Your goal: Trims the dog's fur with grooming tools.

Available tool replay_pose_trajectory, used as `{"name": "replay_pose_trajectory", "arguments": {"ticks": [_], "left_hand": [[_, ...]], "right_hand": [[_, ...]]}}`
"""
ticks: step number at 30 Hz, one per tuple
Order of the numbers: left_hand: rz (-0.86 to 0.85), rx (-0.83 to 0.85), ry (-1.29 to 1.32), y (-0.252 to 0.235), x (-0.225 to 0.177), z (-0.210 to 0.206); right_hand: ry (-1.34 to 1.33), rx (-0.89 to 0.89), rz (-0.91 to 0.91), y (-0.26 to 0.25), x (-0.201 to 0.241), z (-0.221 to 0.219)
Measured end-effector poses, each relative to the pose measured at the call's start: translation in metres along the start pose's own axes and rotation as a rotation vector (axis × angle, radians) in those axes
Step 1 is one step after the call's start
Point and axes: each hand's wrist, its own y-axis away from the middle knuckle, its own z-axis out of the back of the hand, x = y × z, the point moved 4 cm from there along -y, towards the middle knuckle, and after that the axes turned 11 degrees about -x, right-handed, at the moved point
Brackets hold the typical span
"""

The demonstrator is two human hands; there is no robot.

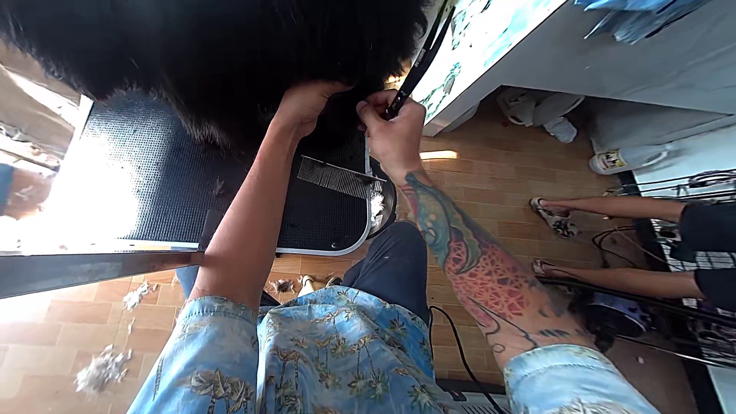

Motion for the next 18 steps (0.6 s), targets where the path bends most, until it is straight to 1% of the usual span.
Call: {"name": "replay_pose_trajectory", "arguments": {"ticks": [4,8,13,16,18], "left_hand": [[0.073,-0.033,-0.047,0.010,0.001,-0.001],[0.128,-0.046,-0.015,0.022,0.003,-0.008],[0.144,-0.099,0.130,0.027,0.004,-0.004],[0.134,-0.125,0.175,0.025,0.009,0.005],[0.120,-0.125,0.198,0.026,0.013,0.009]], "right_hand": [[-0.103,-0.021,-0.020,0.010,0.008,-0.002],[-0.170,-0.010,-0.030,0.018,0.010,-0.003],[-0.212,0.005,-0.054,0.018,0.011,-0.003],[-0.216,0.022,-0.106,0.013,0.010,-0.005],[-0.209,0.001,-0.146,0.011,0.009,-0.005]]}}
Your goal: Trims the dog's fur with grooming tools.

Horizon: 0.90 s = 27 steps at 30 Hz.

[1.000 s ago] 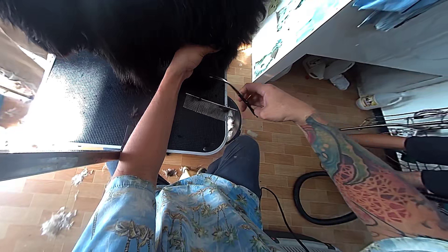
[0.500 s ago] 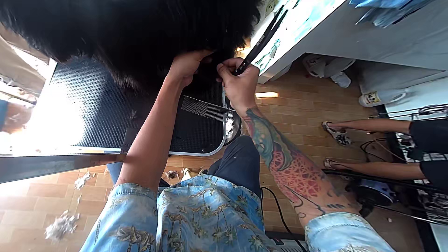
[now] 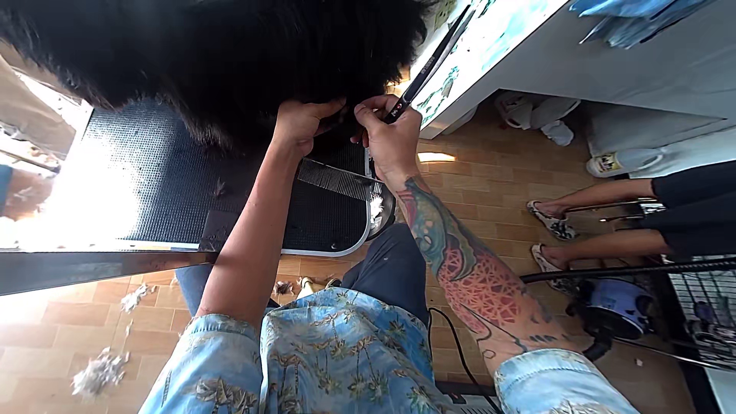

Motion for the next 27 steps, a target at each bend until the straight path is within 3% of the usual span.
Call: {"name": "replay_pose_trajectory", "arguments": {"ticks": [7,13,18,22,27], "left_hand": [[-0.087,0.001,0.065,0.011,0.015,0.005],[-0.209,-0.103,0.095,0.016,0.016,0.015],[-0.236,-0.114,0.090,0.023,0.017,0.016],[-0.254,-0.088,0.038,0.026,0.018,0.013],[-0.256,-0.100,0.005,0.026,0.013,0.016]], "right_hand": [[-0.012,0.049,-0.093,-0.009,-0.005,-0.013],[-0.055,-0.080,0.016,-0.029,-0.006,0.008],[-0.021,-0.181,0.096,0.002,-0.002,0.013],[-0.051,-0.052,-0.068,0.027,-0.011,-0.010],[-0.164,-0.041,-0.187,0.001,-0.009,-0.016]]}}
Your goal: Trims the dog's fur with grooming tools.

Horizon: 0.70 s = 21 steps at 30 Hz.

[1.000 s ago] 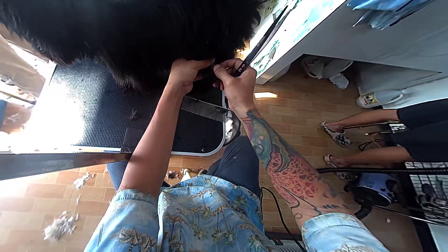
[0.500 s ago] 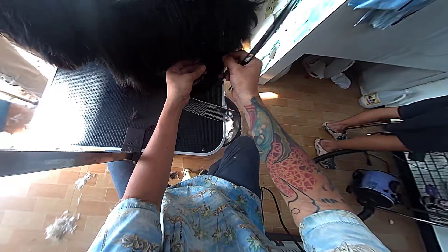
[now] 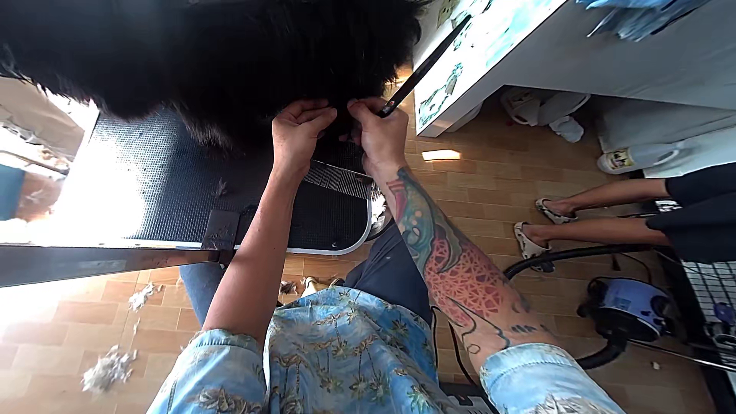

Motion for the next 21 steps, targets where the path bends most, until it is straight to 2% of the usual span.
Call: {"name": "replay_pose_trajectory", "arguments": {"ticks": [4,7,12,15,18,21], "left_hand": [[0.026,-0.007,0.007,-0.005,-0.004,0.005],[0.077,0.027,0.016,-0.005,-0.001,0.003],[0.120,0.063,0.043,-0.002,0.007,-0.003],[0.115,0.072,0.016,-0.004,0.007,-0.004],[0.086,-0.003,-0.011,-0.013,-0.001,0.003],[0.070,-0.208,0.067,-0.022,-0.004,0.013]], "right_hand": [[-0.045,-0.056,0.081,-0.019,0.015,0.013],[-0.073,-0.151,0.093,-0.010,0.014,0.021],[-0.016,0.015,0.026,0.028,-0.013,0.008],[-0.043,-0.006,0.023,0.029,-0.019,0.003],[-0.054,-0.019,0.016,0.028,-0.015,0.004],[-0.052,-0.018,0.004,0.028,-0.012,0.005]]}}
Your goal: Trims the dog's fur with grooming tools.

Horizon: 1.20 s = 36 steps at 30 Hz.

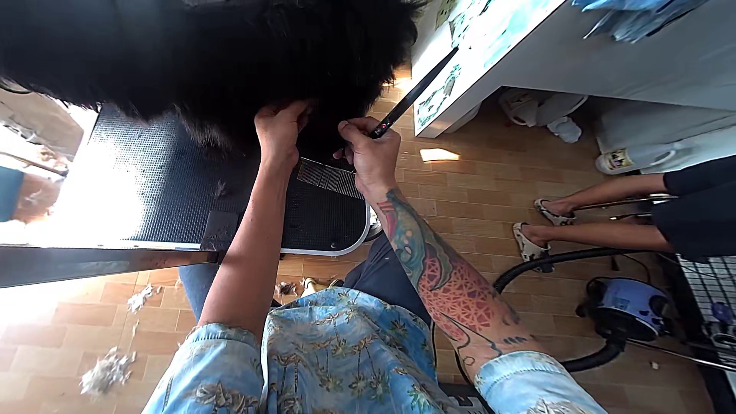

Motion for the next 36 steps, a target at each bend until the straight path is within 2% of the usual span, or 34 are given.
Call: {"name": "replay_pose_trajectory", "arguments": {"ticks": [2,6,11,14,16,20,22,25,28,36], "left_hand": [[0.037,-0.010,-0.069,0.000,-0.001,0.001],[0.078,0.260,-0.378,0.000,0.001,-0.016],[0.028,0.247,-0.564,-0.009,-0.011,-0.037],[0.042,0.258,-0.592,-0.010,-0.018,-0.041],[0.050,0.263,-0.568,-0.010,-0.021,-0.042],[0.071,0.310,-0.500,-0.015,-0.019,-0.040],[0.074,0.345,-0.461,-0.018,-0.018,-0.039],[0.087,0.402,-0.424,-0.024,-0.016,-0.040],[0.103,0.442,-0.393,-0.028,-0.013,-0.039],[0.085,0.503,-0.457,-0.029,-0.016,-0.043]], "right_hand": [[-0.006,0.000,-0.010,0.000,0.001,0.000],[-0.027,0.045,-0.009,0.002,-0.002,-0.002],[0.020,0.089,-0.003,0.004,-0.002,-0.007],[0.098,0.183,0.004,0.001,0.001,-0.005],[0.176,0.341,0.037,0.002,0.008,0.006],[0.305,0.864,0.059,0.007,0.031,0.052],[0.338,1.002,0.009,0.005,0.039,0.072],[0.436,1.068,-0.138,-0.006,0.040,0.105],[0.519,1.123,-0.212,-0.021,0.043,0.126],[0.477,1.123,-0.216,-0.040,0.055,0.106]]}}
